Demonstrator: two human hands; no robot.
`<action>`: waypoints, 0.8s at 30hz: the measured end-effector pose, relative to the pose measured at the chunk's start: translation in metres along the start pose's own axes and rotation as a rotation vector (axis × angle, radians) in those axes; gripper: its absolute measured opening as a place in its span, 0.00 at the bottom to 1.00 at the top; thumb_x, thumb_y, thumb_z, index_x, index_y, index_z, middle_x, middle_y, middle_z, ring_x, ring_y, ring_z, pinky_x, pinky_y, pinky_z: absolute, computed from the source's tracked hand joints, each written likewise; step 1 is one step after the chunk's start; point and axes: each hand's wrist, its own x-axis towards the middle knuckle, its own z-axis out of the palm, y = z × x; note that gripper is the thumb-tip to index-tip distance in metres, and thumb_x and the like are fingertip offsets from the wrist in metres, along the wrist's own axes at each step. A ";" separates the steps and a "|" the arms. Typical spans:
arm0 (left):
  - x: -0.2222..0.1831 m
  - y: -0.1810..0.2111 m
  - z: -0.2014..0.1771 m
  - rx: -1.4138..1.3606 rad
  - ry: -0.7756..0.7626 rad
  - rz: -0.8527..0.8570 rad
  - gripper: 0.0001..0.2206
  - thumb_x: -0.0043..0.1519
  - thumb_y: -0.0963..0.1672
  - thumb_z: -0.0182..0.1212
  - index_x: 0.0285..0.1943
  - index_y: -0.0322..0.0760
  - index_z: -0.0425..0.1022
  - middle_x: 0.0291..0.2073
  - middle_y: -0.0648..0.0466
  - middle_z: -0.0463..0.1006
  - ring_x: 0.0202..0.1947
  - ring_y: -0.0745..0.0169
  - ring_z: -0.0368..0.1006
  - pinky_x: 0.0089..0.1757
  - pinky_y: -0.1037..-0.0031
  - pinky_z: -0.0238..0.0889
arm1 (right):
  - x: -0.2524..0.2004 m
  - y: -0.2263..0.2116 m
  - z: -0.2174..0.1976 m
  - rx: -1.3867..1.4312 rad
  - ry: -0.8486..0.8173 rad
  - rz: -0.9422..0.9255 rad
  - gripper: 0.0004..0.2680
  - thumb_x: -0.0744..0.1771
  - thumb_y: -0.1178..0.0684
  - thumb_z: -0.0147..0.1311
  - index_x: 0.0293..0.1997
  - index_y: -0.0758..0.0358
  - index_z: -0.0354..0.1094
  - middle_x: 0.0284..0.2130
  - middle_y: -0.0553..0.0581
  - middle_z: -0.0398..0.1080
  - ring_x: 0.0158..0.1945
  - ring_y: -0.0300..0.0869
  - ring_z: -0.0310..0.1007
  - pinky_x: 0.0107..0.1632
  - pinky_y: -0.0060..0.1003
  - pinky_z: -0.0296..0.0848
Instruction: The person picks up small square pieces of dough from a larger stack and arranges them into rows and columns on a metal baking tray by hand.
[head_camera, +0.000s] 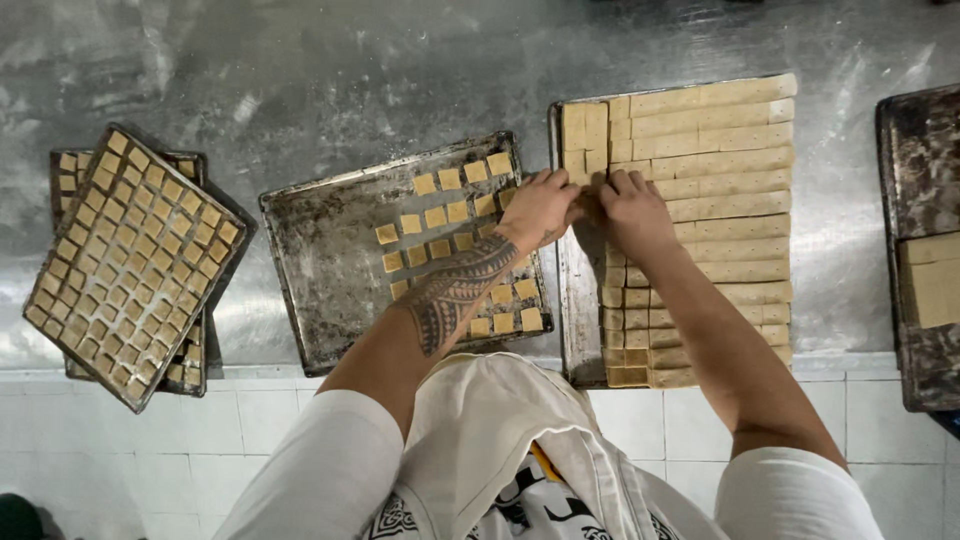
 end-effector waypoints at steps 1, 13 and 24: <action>0.000 0.000 -0.001 0.001 0.032 0.041 0.20 0.56 0.48 0.63 0.54 0.33 0.77 0.49 0.46 0.73 0.55 0.44 0.66 0.53 0.55 0.63 | 0.000 -0.001 0.001 -0.035 -0.015 -0.008 0.10 0.66 0.54 0.59 0.51 0.64 0.72 0.44 0.61 0.69 0.51 0.56 0.70 0.53 0.49 0.71; -0.027 -0.025 -0.069 -0.709 0.072 -0.427 0.12 0.63 0.50 0.65 0.46 0.39 0.80 0.43 0.53 0.82 0.43 0.64 0.77 0.47 0.70 0.74 | 0.013 -0.005 -0.008 0.371 0.132 0.294 0.06 0.68 0.59 0.59 0.46 0.69 0.74 0.41 0.68 0.74 0.43 0.58 0.75 0.45 0.46 0.75; -0.194 -0.249 -0.076 -0.297 0.316 -0.392 0.07 0.64 0.45 0.65 0.39 0.35 0.78 0.31 0.46 0.76 0.34 0.48 0.73 0.42 0.58 0.67 | 0.112 -0.150 0.073 0.435 -0.313 0.137 0.07 0.67 0.52 0.61 0.41 0.65 0.73 0.38 0.63 0.75 0.41 0.56 0.76 0.43 0.49 0.73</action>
